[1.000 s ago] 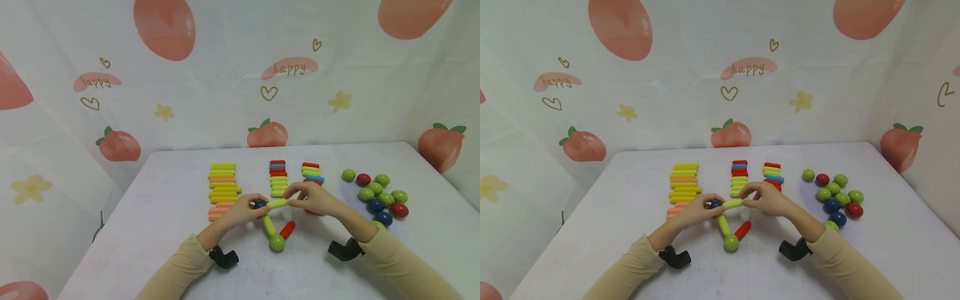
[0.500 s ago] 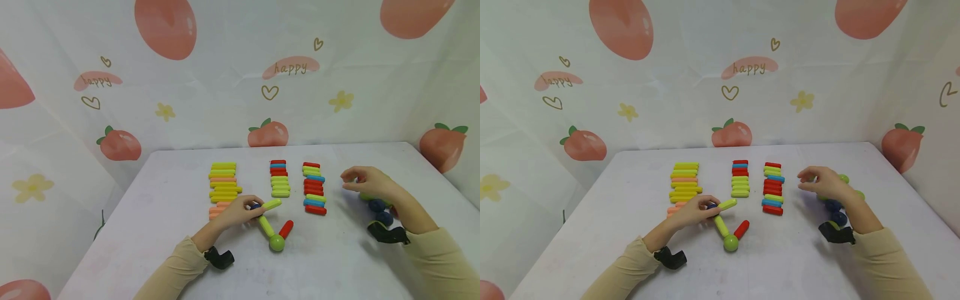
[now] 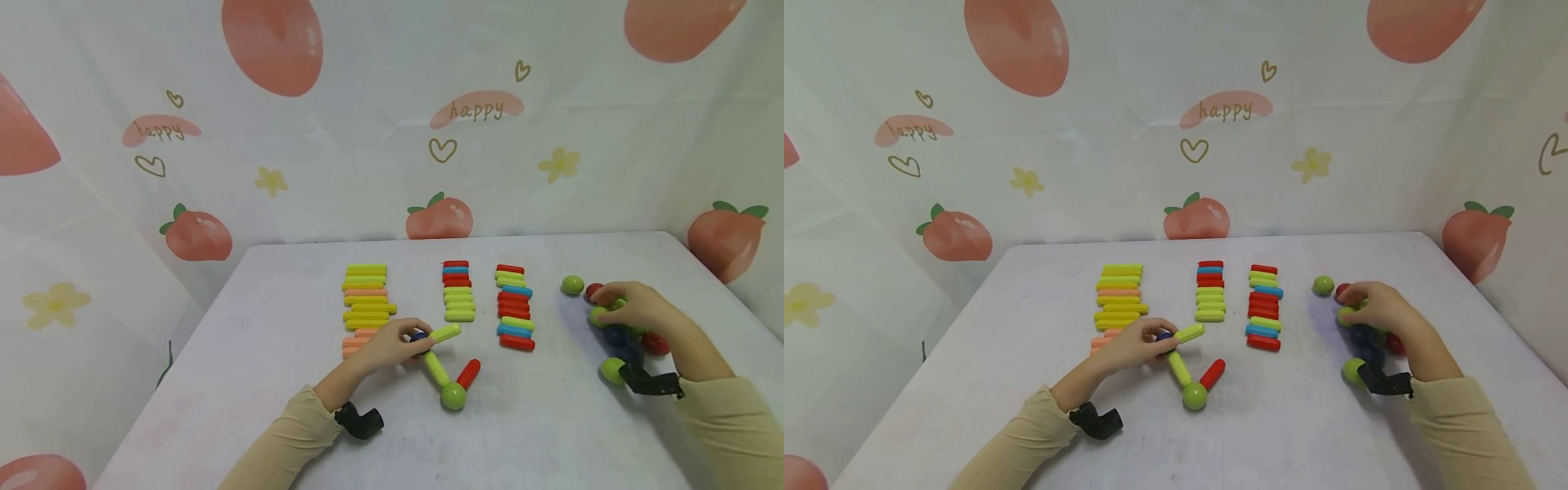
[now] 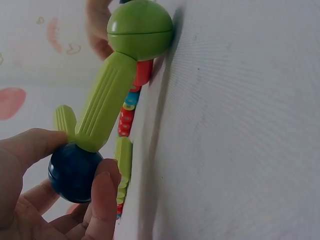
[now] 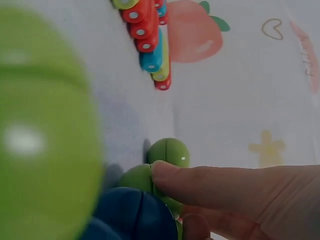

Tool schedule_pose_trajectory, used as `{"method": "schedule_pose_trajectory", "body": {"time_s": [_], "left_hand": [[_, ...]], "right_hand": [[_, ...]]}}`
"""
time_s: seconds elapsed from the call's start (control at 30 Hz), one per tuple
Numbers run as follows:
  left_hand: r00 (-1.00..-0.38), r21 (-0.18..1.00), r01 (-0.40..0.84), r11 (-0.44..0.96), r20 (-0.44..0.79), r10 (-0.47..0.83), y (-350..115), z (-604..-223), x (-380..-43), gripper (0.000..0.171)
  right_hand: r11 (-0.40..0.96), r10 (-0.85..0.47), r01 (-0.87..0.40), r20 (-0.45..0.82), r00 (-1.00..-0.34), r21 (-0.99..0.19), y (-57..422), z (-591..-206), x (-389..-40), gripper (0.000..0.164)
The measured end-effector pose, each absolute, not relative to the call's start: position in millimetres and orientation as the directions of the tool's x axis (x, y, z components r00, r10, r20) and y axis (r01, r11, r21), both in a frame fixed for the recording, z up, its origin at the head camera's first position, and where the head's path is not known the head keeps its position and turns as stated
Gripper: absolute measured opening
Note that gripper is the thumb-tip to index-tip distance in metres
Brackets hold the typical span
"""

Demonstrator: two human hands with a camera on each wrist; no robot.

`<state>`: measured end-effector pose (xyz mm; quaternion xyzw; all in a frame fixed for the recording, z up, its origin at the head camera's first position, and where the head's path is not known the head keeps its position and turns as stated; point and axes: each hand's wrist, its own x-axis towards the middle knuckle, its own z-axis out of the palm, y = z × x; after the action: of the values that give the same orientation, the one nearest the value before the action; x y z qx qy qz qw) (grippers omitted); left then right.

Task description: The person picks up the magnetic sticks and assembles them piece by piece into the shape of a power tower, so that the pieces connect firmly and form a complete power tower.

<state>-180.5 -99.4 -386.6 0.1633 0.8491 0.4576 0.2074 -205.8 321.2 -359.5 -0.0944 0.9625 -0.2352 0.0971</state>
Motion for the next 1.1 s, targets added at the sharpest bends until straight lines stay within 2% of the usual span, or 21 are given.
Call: {"method": "schedule_pose_trajectory", "body": {"time_s": [0.17,0.33,0.43,0.67,0.83,1.1], "left_hand": [[-0.862,0.834,0.101,0.542,-0.199,0.467,-99,-386,-181,0.024],[-0.861,0.836,0.105,0.538,-0.195,0.47,-99,-387,-182,0.023],[-0.861,0.844,0.105,0.527,-0.188,0.472,-99,-388,-182,0.023],[-0.863,0.844,0.115,0.524,-0.177,0.473,-98,-388,-182,0.024],[-0.866,0.842,0.12,0.526,-0.17,0.471,-97,-385,-181,0.023],[-0.863,0.833,0.117,0.541,-0.184,0.471,-96,-381,-180,0.022]], "right_hand": [[0.879,-0.214,-0.127,-0.143,-0.966,-0.459,316,-356,-205,0.041],[0.864,-0.23,-0.168,-0.076,-0.97,-0.474,299,-343,-199,0.041],[0.834,-0.254,-0.2,-0.035,-0.967,-0.515,279,-335,-194,0.043],[0.681,-0.399,-0.327,0.042,-0.916,-0.655,228,-335,-182,0.033],[0.586,-0.444,-0.301,0.012,-0.896,-0.752,198,-346,-178,0.033],[0.487,-0.489,-0.325,0.056,-0.871,-0.811,171,-357,-179,0.032]]}}
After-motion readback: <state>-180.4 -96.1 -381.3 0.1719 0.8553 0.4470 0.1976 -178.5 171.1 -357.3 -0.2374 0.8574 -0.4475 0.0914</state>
